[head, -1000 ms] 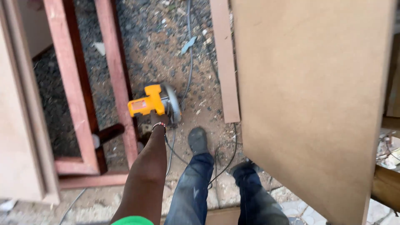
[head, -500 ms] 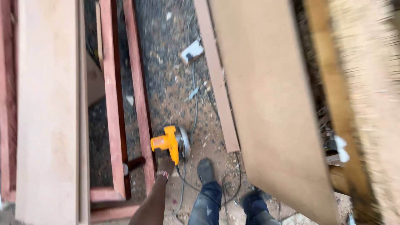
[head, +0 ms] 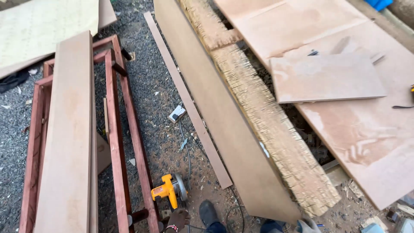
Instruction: Measuring, marking, and cutting wooden boards using a tape measure, pen, and circular saw in a workshop.
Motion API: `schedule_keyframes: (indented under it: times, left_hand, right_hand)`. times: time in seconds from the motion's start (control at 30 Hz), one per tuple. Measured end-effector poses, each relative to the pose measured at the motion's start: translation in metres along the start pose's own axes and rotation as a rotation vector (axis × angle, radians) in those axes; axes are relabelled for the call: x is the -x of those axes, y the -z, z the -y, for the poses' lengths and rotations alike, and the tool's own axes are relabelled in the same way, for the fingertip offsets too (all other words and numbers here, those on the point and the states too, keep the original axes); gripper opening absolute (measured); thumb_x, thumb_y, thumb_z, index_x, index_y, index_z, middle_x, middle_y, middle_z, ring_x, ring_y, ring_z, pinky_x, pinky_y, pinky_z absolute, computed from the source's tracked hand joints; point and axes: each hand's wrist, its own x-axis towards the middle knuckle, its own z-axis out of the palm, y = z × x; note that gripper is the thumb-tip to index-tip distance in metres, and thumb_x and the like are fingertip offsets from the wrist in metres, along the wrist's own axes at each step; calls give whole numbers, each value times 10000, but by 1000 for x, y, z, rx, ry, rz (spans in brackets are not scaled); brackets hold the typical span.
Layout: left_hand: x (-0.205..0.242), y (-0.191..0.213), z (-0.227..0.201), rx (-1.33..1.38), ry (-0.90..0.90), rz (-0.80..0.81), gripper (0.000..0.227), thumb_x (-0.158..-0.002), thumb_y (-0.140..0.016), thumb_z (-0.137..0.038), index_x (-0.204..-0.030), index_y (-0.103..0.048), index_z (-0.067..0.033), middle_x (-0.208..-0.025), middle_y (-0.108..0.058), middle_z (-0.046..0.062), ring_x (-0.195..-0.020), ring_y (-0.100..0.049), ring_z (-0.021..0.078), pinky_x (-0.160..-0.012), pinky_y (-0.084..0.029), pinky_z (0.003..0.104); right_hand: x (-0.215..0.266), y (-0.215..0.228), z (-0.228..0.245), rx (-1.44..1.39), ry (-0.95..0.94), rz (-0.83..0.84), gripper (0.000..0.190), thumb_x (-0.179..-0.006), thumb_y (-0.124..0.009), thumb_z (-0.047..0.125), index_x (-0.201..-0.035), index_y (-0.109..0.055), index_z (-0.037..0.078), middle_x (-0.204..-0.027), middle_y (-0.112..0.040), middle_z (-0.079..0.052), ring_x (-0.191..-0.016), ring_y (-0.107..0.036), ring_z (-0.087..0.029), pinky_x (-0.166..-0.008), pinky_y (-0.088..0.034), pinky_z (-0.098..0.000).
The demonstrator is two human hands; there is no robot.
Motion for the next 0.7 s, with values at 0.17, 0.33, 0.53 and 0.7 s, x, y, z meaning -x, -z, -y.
schedule_keyframes:
  times: [0.17,0.33,0.53,0.7]
  left_hand:
    - [39,-77,15,-241,-180,-6,198,-1135,-668,-136,-1227,-810,-33,-969,-861,165,-794,-774,266,-653,-559,381]
    - [108,-201,14,-779,-882,-269,390,-1044,-663,-481,-953,-850,-152,-1061,-830,182,-1059,-751,426,-948,-475,605]
    - [300,-386,-136,-352,-1278,-238,597,-1154,-482,-722,-1036,-685,-173,-776,-520,3,-662,-495,188,-636,-361,410]
    - [239,-468,-299,-197,-1097,-197,1124,-974,-682,-811,-1709,-447,6,-1637,-696,233,-1457,-718,367,-1186,-614,512]
  right_hand:
    - [-31,15,-6,77,-55,10,142,-910,-964,140,-1036,-988,202,-838,-855,-31,-769,-784,-139,-727,-598,-268]
    - [-19,85,62,-273,-433,361,297,-1205,-678,28,-1303,-826,-211,-995,-827,-435,-761,-758,-494,-722,-635,-539]
    - [-43,218,99,-74,-513,253,360,-1251,-627,126,-1369,-819,-155,-1163,-878,-378,-943,-815,-453,-850,-638,-503]
    - [-64,327,72,-114,-477,216,442,-1255,-616,214,-1482,-814,-108,-1280,-883,-372,-1089,-812,-417,-898,-570,-469]
